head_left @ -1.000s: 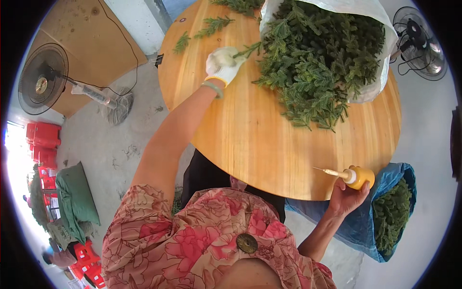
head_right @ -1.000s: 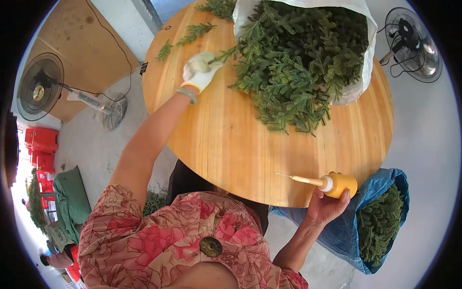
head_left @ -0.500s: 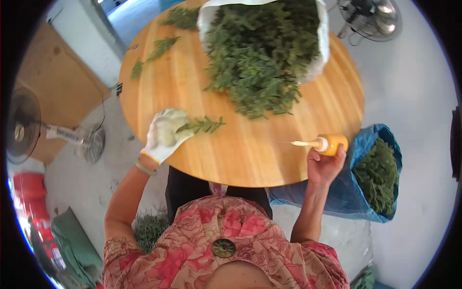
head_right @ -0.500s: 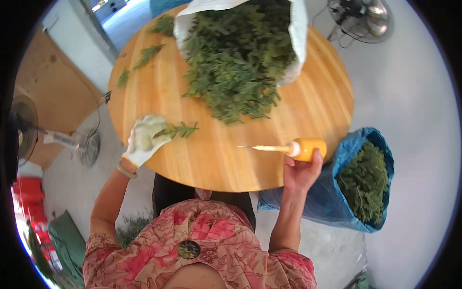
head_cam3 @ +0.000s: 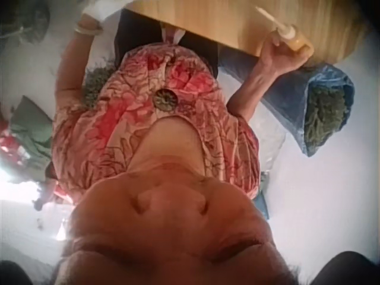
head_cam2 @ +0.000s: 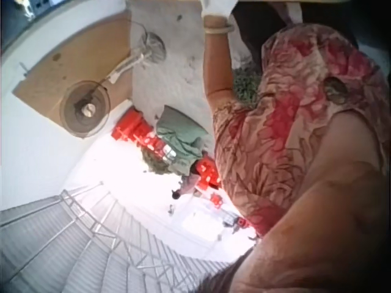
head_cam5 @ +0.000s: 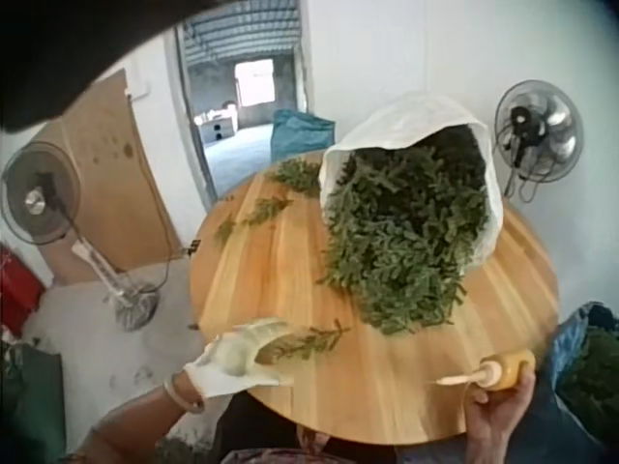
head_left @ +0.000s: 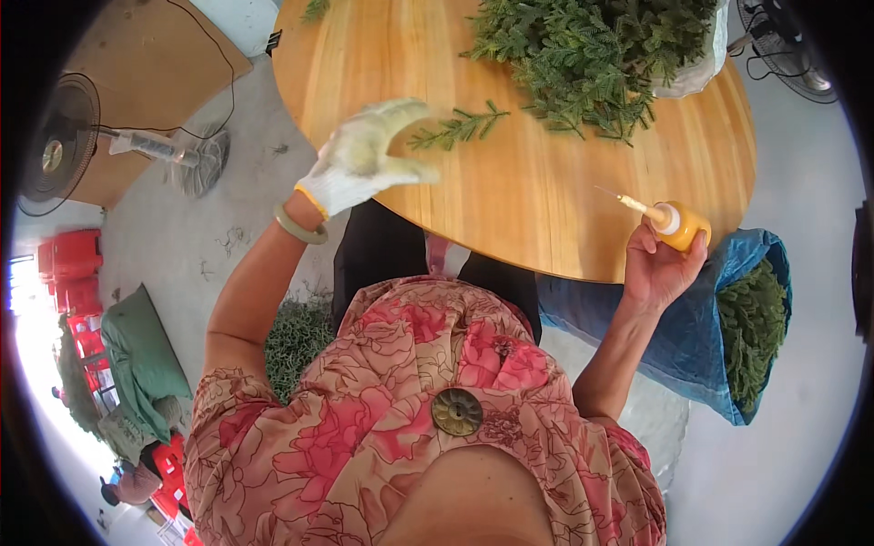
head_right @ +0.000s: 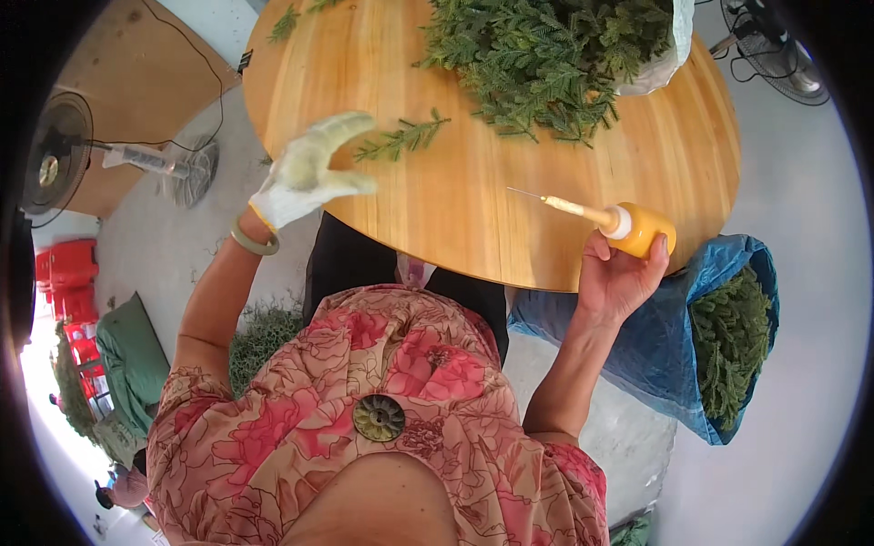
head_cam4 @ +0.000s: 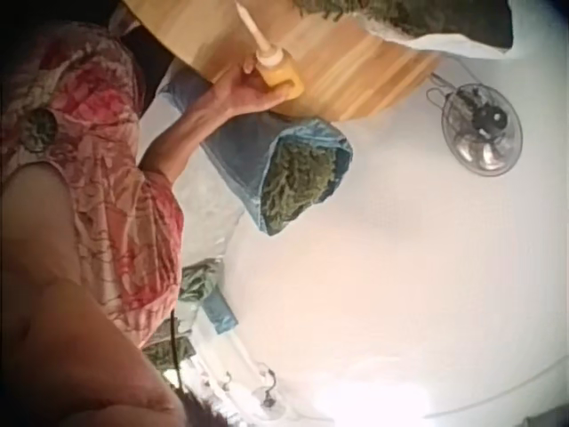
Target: Applying glue from a squeeze bottle onto small green plant sprigs on a wooden table.
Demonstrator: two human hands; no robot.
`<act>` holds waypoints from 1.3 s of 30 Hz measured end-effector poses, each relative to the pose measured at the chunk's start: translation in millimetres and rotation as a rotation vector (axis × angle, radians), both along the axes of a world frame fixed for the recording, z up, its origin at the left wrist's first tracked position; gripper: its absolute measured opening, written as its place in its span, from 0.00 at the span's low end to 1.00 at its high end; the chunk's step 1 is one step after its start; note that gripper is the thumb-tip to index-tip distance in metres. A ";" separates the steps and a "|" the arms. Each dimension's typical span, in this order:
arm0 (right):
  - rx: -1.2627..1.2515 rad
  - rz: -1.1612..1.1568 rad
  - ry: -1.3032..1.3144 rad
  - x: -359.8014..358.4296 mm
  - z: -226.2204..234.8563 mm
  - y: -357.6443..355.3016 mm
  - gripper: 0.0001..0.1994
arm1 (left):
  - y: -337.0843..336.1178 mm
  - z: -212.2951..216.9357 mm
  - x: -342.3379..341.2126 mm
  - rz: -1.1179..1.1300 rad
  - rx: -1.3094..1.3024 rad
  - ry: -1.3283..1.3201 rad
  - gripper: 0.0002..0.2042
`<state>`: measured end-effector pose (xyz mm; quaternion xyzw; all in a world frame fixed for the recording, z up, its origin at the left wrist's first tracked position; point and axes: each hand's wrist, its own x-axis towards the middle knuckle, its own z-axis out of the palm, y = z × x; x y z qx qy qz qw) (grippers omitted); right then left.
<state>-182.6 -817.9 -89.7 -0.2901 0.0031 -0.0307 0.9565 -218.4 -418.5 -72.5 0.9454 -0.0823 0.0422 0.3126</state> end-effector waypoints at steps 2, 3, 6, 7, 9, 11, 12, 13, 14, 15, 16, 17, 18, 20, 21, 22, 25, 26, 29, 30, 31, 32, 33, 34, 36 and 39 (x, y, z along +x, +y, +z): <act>0.020 0.052 -0.024 1.4 -0.2 1.3 0.19 | 6.0 -0.7 -8.0 0.138 -0.272 0.039 0.33; 0.016 0.056 -0.023 1.8 0.4 0.1 0.19 | 6.6 -2.0 -9.3 0.142 -0.276 0.040 0.33; 0.045 0.094 -0.029 0.7 2.8 1.4 0.20 | 4.6 -5.7 -14.1 0.274 -0.440 0.097 0.28; 0.039 0.080 -0.030 -1.0 4.3 3.1 0.20 | -1.0 -6.1 -17.1 0.268 -0.308 -0.013 0.26; 0.030 0.072 -0.026 -0.4 5.0 8.2 0.20 | -9.4 -14.2 -16.1 0.239 -0.127 -0.180 0.19; 0.023 0.075 -0.018 0.4 5.7 11.7 0.20 | -16.5 -20.8 -12.7 0.172 -0.120 -0.131 0.14; 0.016 0.076 -0.015 1.9 5.9 14.3 0.20 | -20.9 -31.1 -12.0 0.150 -0.132 -0.223 0.09; 0.023 0.095 -0.018 3.9 6.0 16.4 0.19 | -23.7 -34.7 -11.2 0.147 -0.140 -0.219 0.09; 0.029 0.113 -0.021 5.5 6.5 19.5 0.19 | -26.0 -37.7 -10.6 0.052 0.001 -0.315 0.07; 0.021 0.115 -0.020 6.7 8.8 22.7 0.18 | -28.2 -40.1 -10.3 -0.045 0.142 -0.411 0.06; 0.015 0.110 -0.015 7.2 10.5 25.0 0.18 | -30.3 -38.9 -12.1 -0.051 0.162 -0.380 0.06; 0.011 0.115 -0.021 7.5 11.8 26.4 0.18 | -30.6 -38.4 -12.8 -0.056 0.155 -0.375 0.06; 0.008 0.120 -0.027 7.6 12.3 27.4 0.18 | -30.0 -38.4 -13.0 -0.065 0.162 -0.390 0.06; -0.008 0.108 -0.030 6.9 13.1 28.7 0.18 | -29.0 -42.7 -12.3 -0.078 0.162 -0.401 0.05; -0.008 0.110 -0.034 5.5 13.7 29.2 0.18 | -28.3 -46.6 -10.8 -0.071 0.142 -0.433 0.05; -0.006 0.114 -0.039 4.2 13.8 29.3 0.18 | -29.0 -46.6 -10.6 -0.062 0.124 -0.465 0.05; -0.029 0.115 -0.021 -0.1 14.9 25.1 0.19 | -30.2 -40.8 -12.7 -0.078 0.131 -0.594 0.05; -0.031 0.116 -0.016 -1.3 14.4 23.0 0.19 | -30.9 -41.8 -13.6 -0.077 0.129 -0.589 0.05; -0.009 0.105 -0.024 -4.9 12.8 16.0 0.19 | -34.9 -38.3 -15.0 -0.144 0.021 -0.551 0.07; -0.016 0.100 -0.026 -5.8 12.4 14.3 0.19 | -36.3 -33.8 -17.6 -0.137 0.042 -0.487 0.07; -0.022 0.095 -0.030 -6.4 12.0 13.0 0.19 | -38.7 -29.6 -19.9 -0.131 0.064 -0.423 0.08; -0.022 0.092 -0.028 -7.2 11.4 12.1 0.19 | -42.6 -29.8 -21.1 -0.134 0.064 -0.421 0.08; -0.016 0.095 -0.033 -8.0 10.7 11.7 0.19 | -47.3 -30.5 -21.7 -0.093 0.099 -0.401 0.08; -0.010 0.097 -0.037 -9.4 9.9 11.6 0.19 | -51.4 -31.3 -22.6 -0.052 0.135 -0.380 0.08; 0.021 0.103 -0.032 -13.5 10.2 15.1 0.19 | -58.1 -32.7 -25.4 -0.005 0.132 -0.387 0.09; 0.213 0.126 0.083 -24.3 18.3 33.8 0.21 | -66.4 -34.0 -25.7 0.070 0.122 -0.407 0.10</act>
